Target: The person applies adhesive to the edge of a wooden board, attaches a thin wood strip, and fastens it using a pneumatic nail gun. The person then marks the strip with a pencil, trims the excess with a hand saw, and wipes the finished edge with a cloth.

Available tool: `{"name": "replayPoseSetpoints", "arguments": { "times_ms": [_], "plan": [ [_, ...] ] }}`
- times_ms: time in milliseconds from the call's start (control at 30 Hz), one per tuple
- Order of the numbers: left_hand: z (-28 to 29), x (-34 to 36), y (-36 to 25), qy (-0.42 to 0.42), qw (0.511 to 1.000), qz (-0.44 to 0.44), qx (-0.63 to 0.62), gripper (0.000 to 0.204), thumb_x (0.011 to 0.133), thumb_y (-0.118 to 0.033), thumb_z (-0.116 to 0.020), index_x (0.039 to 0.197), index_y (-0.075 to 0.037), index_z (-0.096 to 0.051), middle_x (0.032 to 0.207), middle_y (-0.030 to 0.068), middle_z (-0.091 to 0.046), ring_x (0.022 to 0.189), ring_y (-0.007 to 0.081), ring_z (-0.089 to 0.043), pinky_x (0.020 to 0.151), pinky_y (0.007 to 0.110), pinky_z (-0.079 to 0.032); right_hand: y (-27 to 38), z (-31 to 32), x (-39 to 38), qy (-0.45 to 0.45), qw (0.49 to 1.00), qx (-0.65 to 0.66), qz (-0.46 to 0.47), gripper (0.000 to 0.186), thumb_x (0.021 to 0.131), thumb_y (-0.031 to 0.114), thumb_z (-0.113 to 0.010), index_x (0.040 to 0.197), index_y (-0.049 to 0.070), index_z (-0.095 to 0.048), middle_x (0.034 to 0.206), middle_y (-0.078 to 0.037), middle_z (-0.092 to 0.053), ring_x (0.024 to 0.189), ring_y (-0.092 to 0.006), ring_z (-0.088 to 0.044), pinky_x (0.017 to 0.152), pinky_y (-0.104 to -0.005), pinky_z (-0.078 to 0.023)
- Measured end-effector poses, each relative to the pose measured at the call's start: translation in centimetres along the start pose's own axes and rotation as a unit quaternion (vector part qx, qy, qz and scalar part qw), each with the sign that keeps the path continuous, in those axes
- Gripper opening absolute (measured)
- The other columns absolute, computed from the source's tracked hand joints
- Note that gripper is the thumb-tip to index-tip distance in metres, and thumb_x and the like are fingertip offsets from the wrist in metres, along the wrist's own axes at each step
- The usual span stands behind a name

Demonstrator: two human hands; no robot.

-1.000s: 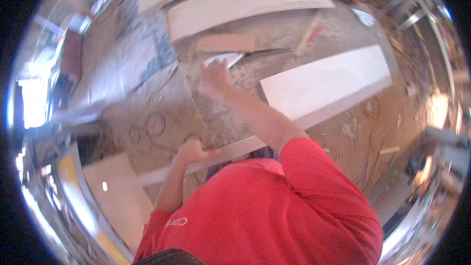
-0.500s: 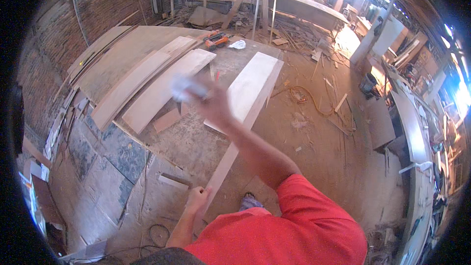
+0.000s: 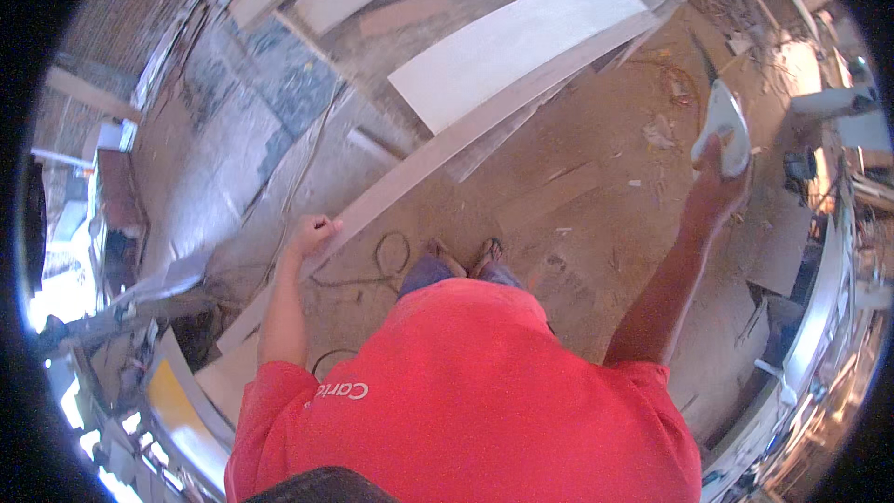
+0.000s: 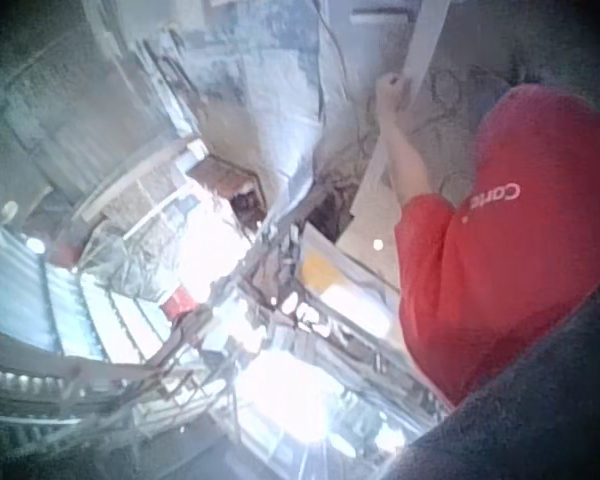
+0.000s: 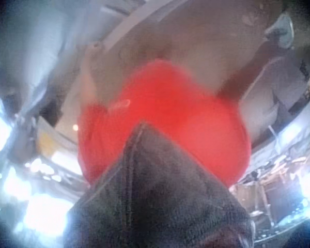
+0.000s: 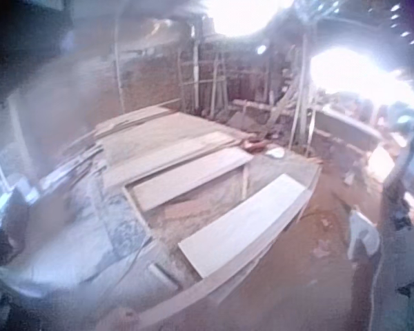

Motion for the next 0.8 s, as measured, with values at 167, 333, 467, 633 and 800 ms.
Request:
{"name": "replayPoseSetpoints", "arguments": {
  "times_ms": [167, 333, 467, 633, 800],
  "plan": [
    [2.5, -4.7, 2.9, 0.059, 0.996, 0.063, 0.01, 0.052, 0.088, -0.052, -0.077, 0.075, -0.002, -0.072, 0.065, 0.0, -0.057, 0.063, 0.0123, -0.05, 0.058, 0.037, -0.042, -0.3, 0.4, -3.5, 0.044, 0.994, 0.088, 0.054, 0.042, 0.097, 0.023, -0.076, 0.129, -0.001, -0.066, 0.096, -0.004, -0.07, 0.079, -0.0096, -0.061, 0.069, -0.0265, -0.049],
    [2.2, -5.3, 3.6, 0.179, 0.973, 0.141, -0.028, 0.054, 0.087, -0.057, -0.075, 0.076, -0.004, -0.068, 0.07, -0.0015, -0.056, 0.071, 0.0114, -0.05, 0.066, 0.034, -0.04, 1.6, -2.5, -8.6, 0.193, 0.968, 0.148, -0.066, 0.054, 0.096, 0.02, -0.076, 0.144, 0.001, -0.06, 0.104, -0.006, -0.073, 0.073, -0.0074, -0.058, 0.059, -0.0236, -0.046],
    [1.1, -4.7, 3.1, 0.196, 0.97, 0.129, -0.058, 0.054, 0.089, -0.057, -0.073, 0.08, -0.004, -0.068, 0.074, -0.0018, -0.055, 0.074, 0.011, -0.048, 0.067, 0.033, -0.038, 2.8, -5.0, -15.0, 0.266, 0.946, 0.13, -0.132, 0.055, 0.096, 0.018, -0.076, 0.146, 0.003, -0.059, 0.108, -0.007, -0.073, 0.068, -0.0071, -0.057, 0.055, -0.0235, -0.044],
    [0.1, -1.6, 2.2, 0.252, 0.964, 0.075, -0.036, 0.054, 0.089, -0.057, -0.073, 0.083, -0.003, -0.07, 0.075, -0.001, -0.054, 0.074, 0.0114, -0.049, 0.067, 0.033, -0.039, 4.1, -7.3, -21.6, 0.337, 0.9, 0.13, -0.243, 0.052, 0.098, 0.019, -0.074, 0.145, 0.004, -0.06, 0.104, -0.005, -0.071, 0.066, -0.0073, -0.058, 0.055, -0.023, -0.046],
    [-3.6, 2.7, -2.7, 0.233, 0.969, 0.0, -0.076, 0.064, 0.091, -0.062, -0.07, 0.101, 0.001, -0.076, 0.081, 0.0049, -0.065, 0.078, 0.0141, -0.057, 0.069, 0.036, -0.047, 4.2, -8.1, -25.0, 0.467, 0.827, 0.094, -0.298, 0.047, 0.1, 0.013, -0.067, 0.145, 0.006, -0.061, 0.1, -0.002, -0.069, 0.072, -0.0068, -0.059, 0.061, -0.0242, -0.048]
  ]
}}
Point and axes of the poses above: each hand's wrist, its own x-axis towards the middle knuckle, its own z-axis out of the back of the hand, y = z × x, the point moved 2 cm from there along x, towards the middle knuckle
